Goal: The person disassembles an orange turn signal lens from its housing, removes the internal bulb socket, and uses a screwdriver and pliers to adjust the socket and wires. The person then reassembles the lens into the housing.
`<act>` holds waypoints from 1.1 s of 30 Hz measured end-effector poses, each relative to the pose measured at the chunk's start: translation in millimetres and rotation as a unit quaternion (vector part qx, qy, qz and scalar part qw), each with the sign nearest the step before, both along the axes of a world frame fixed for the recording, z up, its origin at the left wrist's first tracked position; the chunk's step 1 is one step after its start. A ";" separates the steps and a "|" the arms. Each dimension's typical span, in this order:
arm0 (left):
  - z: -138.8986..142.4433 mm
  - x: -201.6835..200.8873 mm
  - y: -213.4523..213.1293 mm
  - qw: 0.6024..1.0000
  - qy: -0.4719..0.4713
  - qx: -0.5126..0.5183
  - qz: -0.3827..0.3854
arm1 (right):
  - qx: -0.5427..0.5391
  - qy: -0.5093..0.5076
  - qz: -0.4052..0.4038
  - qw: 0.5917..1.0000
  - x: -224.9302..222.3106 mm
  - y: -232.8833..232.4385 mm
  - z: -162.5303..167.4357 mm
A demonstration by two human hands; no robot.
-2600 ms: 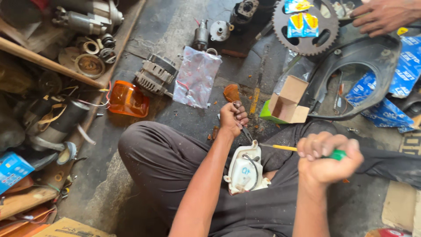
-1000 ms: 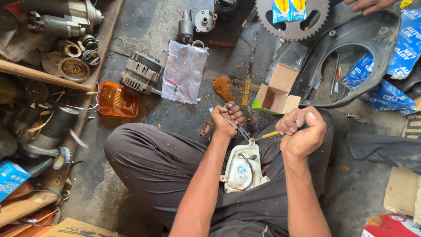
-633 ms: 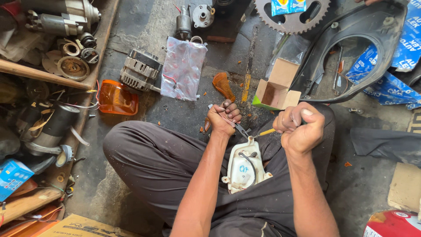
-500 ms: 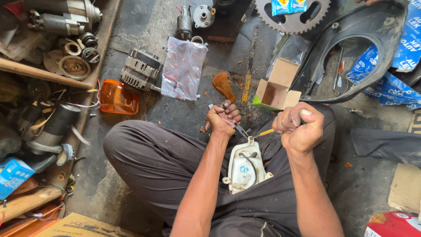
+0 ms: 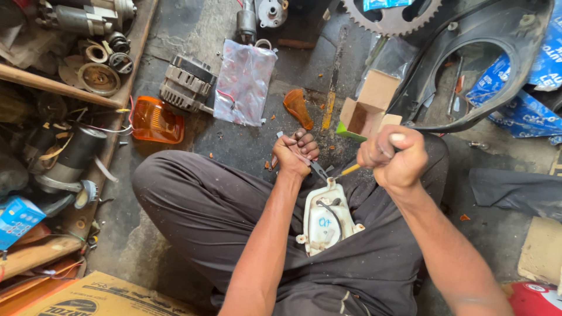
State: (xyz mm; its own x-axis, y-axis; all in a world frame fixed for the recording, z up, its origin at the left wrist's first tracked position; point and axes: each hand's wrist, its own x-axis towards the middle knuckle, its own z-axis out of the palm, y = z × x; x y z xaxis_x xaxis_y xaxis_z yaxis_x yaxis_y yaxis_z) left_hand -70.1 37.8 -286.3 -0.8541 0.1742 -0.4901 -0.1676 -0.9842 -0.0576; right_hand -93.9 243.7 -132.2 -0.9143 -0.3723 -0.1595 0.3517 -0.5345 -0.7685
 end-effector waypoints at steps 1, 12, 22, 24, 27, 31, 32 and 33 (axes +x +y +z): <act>0.0 0.9 -0.1 1.000 0.000 0.001 0.000 | -0.001 0.003 0.013 1.000 -2.5 2.1 -1.4; 3.8 7.6 0.7 0.999 -0.019 -0.026 0.028 | -0.073 0.069 0.050 0.994 -7.2 6.0 15.8; -8.0 10.5 1.7 0.998 -0.021 -0.041 0.033 | 0.100 0.069 -0.259 0.958 52.5 -35.9 40.3; -10.2 13.9 7.5 0.999 -0.030 -0.033 0.030 | 0.069 0.058 -0.275 0.957 46.7 -39.1 32.4; -9.9 15.6 10.3 0.999 -0.034 -0.017 0.032 | 0.081 0.058 -0.266 0.959 45.3 -40.7 27.3; -7.6 18.5 13.6 0.999 -0.031 -0.004 0.030 | 0.118 0.041 -0.241 0.963 49.3 -36.5 31.1; -7.0 19.8 13.9 0.999 -0.030 -0.005 0.030 | 0.114 0.051 -0.224 0.967 50.9 -33.8 33.2; -6.5 20.7 13.9 0.999 -0.035 -0.009 0.030 | 0.110 0.059 -0.208 0.970 52.4 -32.1 34.3</act>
State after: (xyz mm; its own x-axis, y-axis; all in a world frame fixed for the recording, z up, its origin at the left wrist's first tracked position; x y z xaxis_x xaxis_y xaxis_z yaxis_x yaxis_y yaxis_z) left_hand -49.4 51.7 -292.9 -0.8268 0.1137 -0.5509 -0.1041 -0.9934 -0.0487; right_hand -41.6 211.6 -97.9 -0.9950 0.0633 -0.0779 0.0433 -0.4294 -0.9021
